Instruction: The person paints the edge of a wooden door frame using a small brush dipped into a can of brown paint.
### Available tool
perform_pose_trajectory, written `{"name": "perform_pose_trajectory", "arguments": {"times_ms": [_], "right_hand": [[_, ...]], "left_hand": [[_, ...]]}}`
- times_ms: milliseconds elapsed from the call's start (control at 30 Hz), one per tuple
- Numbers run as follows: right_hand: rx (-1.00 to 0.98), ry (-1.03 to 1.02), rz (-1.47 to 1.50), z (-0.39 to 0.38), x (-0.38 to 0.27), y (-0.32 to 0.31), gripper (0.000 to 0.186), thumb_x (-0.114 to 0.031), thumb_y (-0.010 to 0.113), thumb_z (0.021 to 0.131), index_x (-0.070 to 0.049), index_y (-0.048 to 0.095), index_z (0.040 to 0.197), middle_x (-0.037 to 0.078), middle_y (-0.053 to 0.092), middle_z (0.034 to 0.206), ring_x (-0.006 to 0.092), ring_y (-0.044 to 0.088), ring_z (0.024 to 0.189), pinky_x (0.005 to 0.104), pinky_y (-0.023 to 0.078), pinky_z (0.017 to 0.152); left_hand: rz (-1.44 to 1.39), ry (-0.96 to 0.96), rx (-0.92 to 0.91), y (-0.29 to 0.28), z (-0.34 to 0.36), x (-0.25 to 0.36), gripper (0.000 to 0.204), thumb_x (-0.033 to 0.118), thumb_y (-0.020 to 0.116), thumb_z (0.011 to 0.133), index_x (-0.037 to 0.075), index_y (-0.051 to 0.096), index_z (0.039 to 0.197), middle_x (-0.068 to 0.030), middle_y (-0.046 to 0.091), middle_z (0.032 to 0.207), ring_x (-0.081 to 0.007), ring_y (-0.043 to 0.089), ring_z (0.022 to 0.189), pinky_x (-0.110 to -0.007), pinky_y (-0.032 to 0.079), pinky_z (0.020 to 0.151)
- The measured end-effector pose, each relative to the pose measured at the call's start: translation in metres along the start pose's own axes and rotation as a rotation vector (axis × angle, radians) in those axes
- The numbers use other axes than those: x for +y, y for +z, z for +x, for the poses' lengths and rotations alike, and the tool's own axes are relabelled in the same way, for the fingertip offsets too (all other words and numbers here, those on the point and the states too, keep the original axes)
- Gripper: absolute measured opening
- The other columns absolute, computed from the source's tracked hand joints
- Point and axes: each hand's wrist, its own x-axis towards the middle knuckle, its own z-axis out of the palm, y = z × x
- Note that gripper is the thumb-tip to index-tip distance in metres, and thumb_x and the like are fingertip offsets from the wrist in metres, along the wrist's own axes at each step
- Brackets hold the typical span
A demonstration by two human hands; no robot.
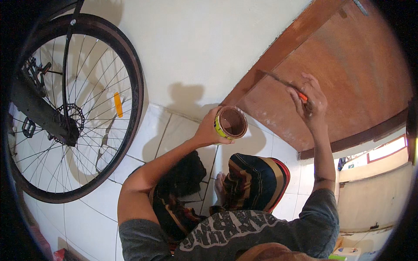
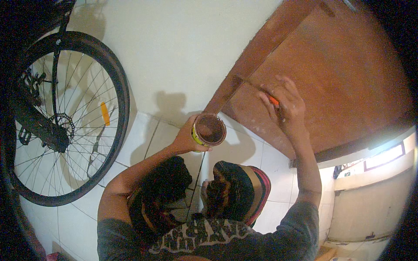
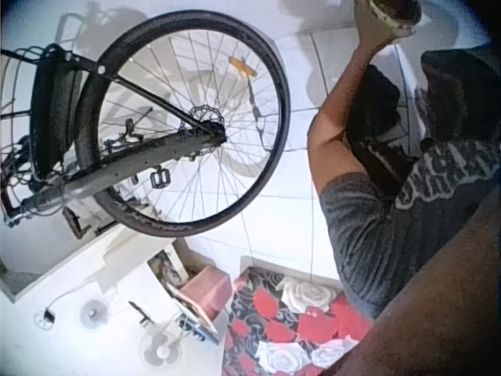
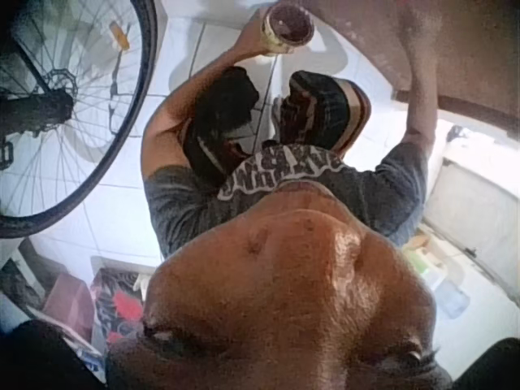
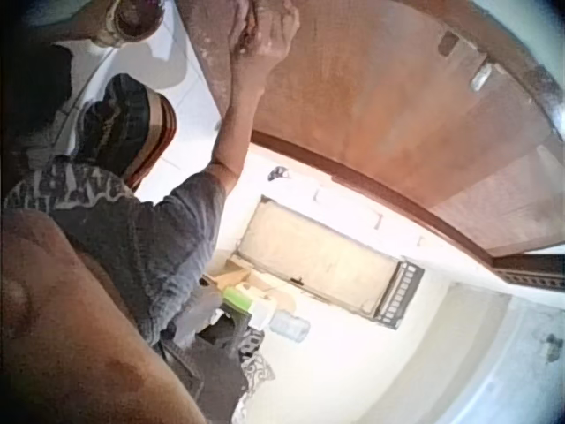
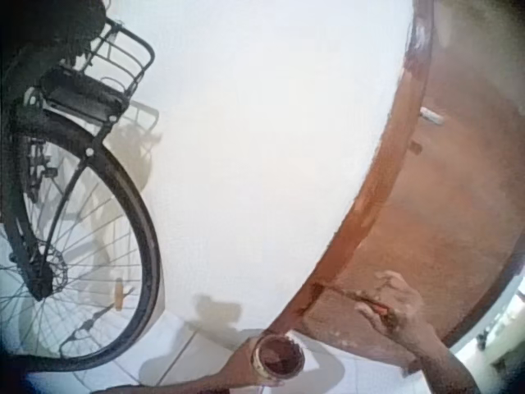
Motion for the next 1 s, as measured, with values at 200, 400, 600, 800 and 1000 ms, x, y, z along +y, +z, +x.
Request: {"name": "perform_pose_trajectory", "arguments": {"times_ms": [200, 400, 600, 800, 1000], "right_hand": [[0.287, -0.051, -0.346, 0.034, 0.045, -0.040, 0.019, -0.007, 0.080, 0.077, -0.003, 0.071, 0.093, 0.010, 0.071, 0.092, 0.0254, 0.070, 0.089, 0.0329, 0.055, 0.077], [0.374, -0.257, -0.724, 0.049, 0.049, -0.073, 0.029, -0.011, 0.082, 0.077, -0.008, 0.072, 0.103, 0.009, 0.069, 0.084, 0.0253, 0.069, 0.092, 0.0354, 0.055, 0.077], [0.058, -0.363, -0.361, -0.009, 0.026, -0.016, 0.033, -0.009, 0.081, 0.074, -0.004, 0.070, 0.105, 0.009, 0.059, 0.071, 0.0230, 0.059, 0.069, 0.0430, 0.052, 0.083], [-0.033, -0.129, -0.126, -0.007, 0.020, -0.011, 0.028, -0.003, 0.078, 0.072, -0.004, 0.068, 0.099, 0.012, 0.065, 0.082, 0.0259, 0.065, 0.079, 0.0403, 0.052, 0.077], [0.332, 0.038, -0.203, 0.044, 0.094, -0.061, 0.022, -0.007, 0.078, 0.078, -0.009, 0.070, 0.099, 0.011, 0.069, 0.093, 0.0260, 0.068, 0.080, 0.0310, 0.053, 0.067]], "left_hand": [[-0.001, -0.031, -0.021, -0.002, -0.002, -0.002, 0.113, 0.044, 0.092, 0.046, 0.002, 0.037, 0.135, -0.0178, 0.052, 0.128, -0.0342, 0.051, 0.119, -0.043, 0.041, 0.101], [0.012, -0.034, -0.013, 0.001, -0.004, -0.006, 0.114, 0.043, 0.092, 0.045, 0.001, 0.037, 0.135, -0.0187, 0.052, 0.128, -0.0340, 0.051, 0.120, -0.043, 0.041, 0.102], [0.009, -0.061, -0.058, -0.002, -0.002, 0.006, 0.116, 0.040, 0.094, 0.047, 0.001, 0.034, 0.138, -0.0179, 0.050, 0.131, -0.0319, 0.050, 0.123, -0.042, 0.040, 0.104], [0.000, -0.044, -0.034, -0.005, -0.004, 0.008, 0.113, 0.041, 0.093, 0.047, 0.001, 0.038, 0.136, -0.0188, 0.053, 0.128, -0.0332, 0.052, 0.120, -0.042, 0.041, 0.102], [0.023, -0.002, -0.008, -0.002, -0.005, 0.004, 0.111, 0.043, 0.092, 0.046, -0.001, 0.040, 0.134, -0.0194, 0.055, 0.125, -0.0348, 0.054, 0.117, -0.042, 0.042, 0.100]]}}
